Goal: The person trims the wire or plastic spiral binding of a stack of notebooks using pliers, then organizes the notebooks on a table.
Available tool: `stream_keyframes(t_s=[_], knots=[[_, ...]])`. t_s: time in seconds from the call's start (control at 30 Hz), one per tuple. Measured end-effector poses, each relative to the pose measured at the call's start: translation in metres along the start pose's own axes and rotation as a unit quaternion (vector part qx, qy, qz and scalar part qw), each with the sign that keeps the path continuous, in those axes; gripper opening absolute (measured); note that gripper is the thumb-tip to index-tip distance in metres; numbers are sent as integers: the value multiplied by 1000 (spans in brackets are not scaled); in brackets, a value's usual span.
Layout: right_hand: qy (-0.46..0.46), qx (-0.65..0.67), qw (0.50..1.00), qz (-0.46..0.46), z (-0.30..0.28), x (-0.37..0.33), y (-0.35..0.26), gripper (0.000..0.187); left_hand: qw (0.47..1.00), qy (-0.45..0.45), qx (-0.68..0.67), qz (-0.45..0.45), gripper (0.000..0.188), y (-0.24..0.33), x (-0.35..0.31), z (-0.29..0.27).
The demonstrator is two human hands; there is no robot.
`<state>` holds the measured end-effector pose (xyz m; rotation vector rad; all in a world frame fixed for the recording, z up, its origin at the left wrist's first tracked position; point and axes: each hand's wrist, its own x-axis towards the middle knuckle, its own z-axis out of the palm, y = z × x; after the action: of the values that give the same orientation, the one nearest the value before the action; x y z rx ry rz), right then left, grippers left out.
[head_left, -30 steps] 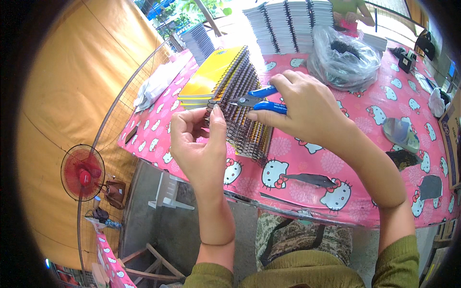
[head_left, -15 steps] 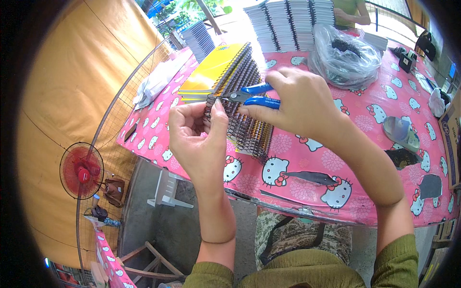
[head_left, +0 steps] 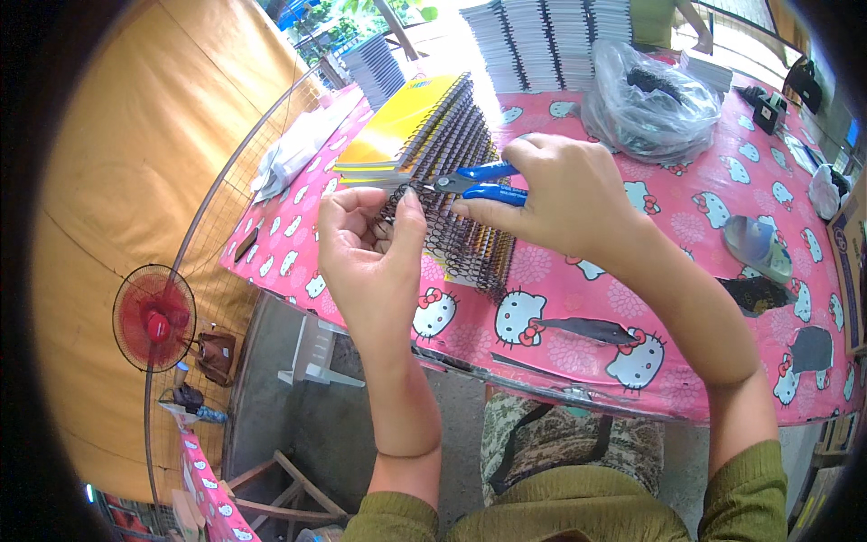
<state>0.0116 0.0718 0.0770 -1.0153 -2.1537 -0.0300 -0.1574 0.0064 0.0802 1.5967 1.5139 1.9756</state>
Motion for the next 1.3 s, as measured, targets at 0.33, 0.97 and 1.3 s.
stream_keyframes(t_s=[0.33,0.97,1.3], knots=[[168,-41,981,-89,23,-10,18,66,998,-33,-6,-50,28,-1,-1,-1],[104,-35,993,-54,16,-13,10,62,998,-43,-22,-39,26,-10,-3,-3],[-120,-27,990,70,1,-6,1,62,998,-39,-9,-40,25,-13,-3,-5]])
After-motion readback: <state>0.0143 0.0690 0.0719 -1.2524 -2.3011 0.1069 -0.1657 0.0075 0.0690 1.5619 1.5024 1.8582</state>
